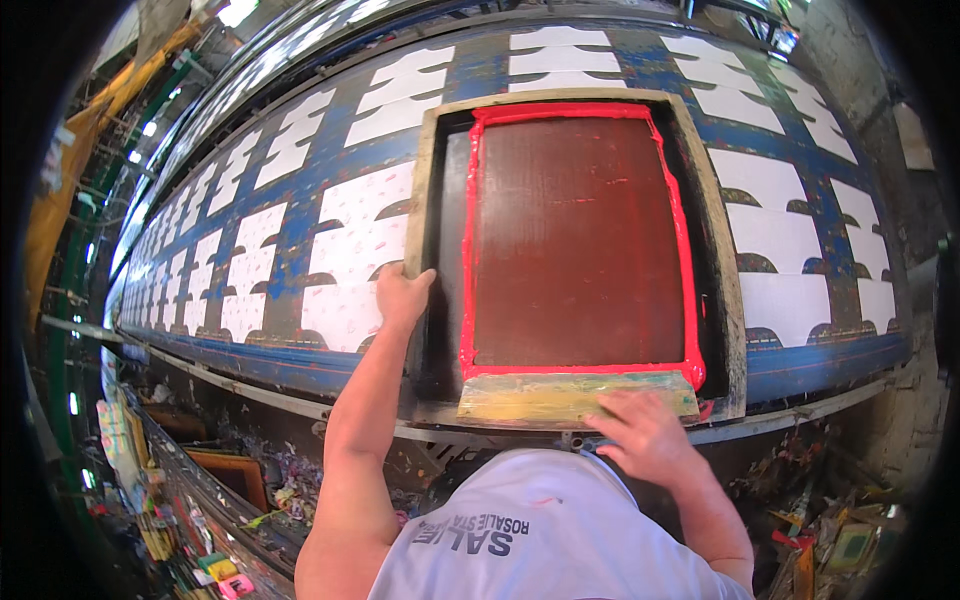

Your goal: The person uses a squeegee to pull red ink across a screen printing frame, repeatedly coating the mesh to transfer ink onto the substrate below.

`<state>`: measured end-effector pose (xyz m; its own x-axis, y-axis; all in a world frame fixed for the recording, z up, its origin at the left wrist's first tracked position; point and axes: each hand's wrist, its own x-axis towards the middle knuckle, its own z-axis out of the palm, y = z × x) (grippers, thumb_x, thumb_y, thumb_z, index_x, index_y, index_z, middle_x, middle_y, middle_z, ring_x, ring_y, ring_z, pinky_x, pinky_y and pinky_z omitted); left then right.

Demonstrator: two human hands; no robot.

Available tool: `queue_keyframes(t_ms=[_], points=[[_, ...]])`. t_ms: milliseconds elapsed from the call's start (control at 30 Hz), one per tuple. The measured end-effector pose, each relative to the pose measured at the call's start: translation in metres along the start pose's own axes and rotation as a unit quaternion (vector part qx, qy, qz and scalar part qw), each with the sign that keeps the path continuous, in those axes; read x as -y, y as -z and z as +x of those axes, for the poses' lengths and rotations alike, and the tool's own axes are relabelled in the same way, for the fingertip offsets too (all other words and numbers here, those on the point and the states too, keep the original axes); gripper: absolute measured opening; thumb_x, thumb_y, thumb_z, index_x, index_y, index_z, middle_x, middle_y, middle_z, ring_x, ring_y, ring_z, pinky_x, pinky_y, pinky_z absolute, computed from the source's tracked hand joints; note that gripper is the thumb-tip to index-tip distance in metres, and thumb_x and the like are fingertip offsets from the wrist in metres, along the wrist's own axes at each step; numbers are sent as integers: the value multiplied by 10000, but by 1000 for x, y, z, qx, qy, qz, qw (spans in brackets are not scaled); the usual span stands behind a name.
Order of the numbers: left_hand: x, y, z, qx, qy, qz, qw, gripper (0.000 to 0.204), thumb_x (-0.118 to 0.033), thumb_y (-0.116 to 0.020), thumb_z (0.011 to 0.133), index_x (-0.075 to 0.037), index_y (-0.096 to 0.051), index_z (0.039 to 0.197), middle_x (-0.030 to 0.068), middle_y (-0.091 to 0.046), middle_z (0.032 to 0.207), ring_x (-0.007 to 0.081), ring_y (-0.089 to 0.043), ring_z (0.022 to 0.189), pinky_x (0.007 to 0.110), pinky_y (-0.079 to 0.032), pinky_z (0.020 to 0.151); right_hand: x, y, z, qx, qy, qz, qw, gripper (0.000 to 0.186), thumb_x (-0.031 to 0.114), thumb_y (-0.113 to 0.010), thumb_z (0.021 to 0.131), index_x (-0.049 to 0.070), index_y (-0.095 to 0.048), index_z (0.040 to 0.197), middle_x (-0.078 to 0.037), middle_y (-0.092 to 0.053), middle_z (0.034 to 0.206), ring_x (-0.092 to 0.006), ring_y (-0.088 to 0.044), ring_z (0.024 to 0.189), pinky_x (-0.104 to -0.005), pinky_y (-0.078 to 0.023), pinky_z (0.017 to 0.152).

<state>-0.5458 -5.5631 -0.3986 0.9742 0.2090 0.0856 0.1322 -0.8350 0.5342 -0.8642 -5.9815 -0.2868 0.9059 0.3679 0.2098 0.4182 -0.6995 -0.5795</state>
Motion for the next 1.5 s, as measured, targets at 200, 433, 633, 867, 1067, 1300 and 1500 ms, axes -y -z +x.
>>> queue_keyframes(t_ms=[200, 433, 633, 867, 1067, 1300, 1500], points=[[-7, 5, -9, -26, -24, 17, 999, 571, -444, -953, 866, 63, -830, 1100, 266, -760, 1228, 474, -740, 1173, 570, -598, 1033, 26, -26, 27, 17, -14, -109, 994, 541, -51, -743, 826, 72, -809, 1349, -151, -774, 1320, -386, -737, 1208, -524, -590, 1050], [-15, 16, -12, 2, 44, -40, 998, 737, -545, -861, 951, 54, -775, 1372, 271, -737, 1380, 463, -737, 1269, 572, -592, 1104, 44, -56, 83, 74, -65, -178, 979, 447, -6, -736, 849, 103, -820, 1274, -147, -789, 1190, -400, -757, 1136, -544, -601, 991], [-8, 12, -12, -43, 9, -100, 994, 752, -530, -781, 1031, -6, -679, 1560, 269, -692, 1465, 469, -663, 1388, 600, -555, 1162, 62, -35, 82, 102, -104, -154, 977, 481, -42, -718, 836, 115, -824, 1278, -158, -804, 1117, -407, -773, 1110, -552, -613, 974], [-6, 8, -11, -26, -15, -91, 995, 604, -474, -740, 1076, -25, -704, 1479, 261, -697, 1379, 476, -656, 1342, 598, -556, 1135, 70, -83, 67, 16, -76, -201, 976, 594, -92, -709, 774, 101, -822, 1324, -137, -815, 1239, -398, -765, 1147, -531, -611, 993], [-10, 12, -9, -3, -2, -86, 996, 607, -468, -733, 1083, -29, -697, 1501, 255, -673, 1428, 470, -640, 1372, 592, -555, 1139, 17, -91, 111, -48, -38, -253, 965, 669, -92, -773, 719, 116, -810, 1354, -117, -790, 1257, -364, -756, 1164, -504, -599, 1016], [-11, 9, -9, -11, -13, -73, 997, 604, -400, -779, 1061, -34, -691, 1532, 225, -680, 1407, 446, -648, 1360, 580, -555, 1132, -104, -67, 241, -75, 2, -283, 956, 516, -50, -684, 837, 131, -805, 1305, -107, -779, 1129, -348, -755, 1124, -495, -575, 952], [-9, 0, -7, -52, -40, -56, 996, 548, -308, -843, 1022, -20, -729, 1474, 204, -711, 1314, 427, -689, 1258, 544, -582, 1069, -210, -34, 362, -65, -30, -297, 952, 507, -34, -681, 888, 215, -819, 1307, -123, -786, 1130, -383, -778, 1121, -552, -636, 968]])
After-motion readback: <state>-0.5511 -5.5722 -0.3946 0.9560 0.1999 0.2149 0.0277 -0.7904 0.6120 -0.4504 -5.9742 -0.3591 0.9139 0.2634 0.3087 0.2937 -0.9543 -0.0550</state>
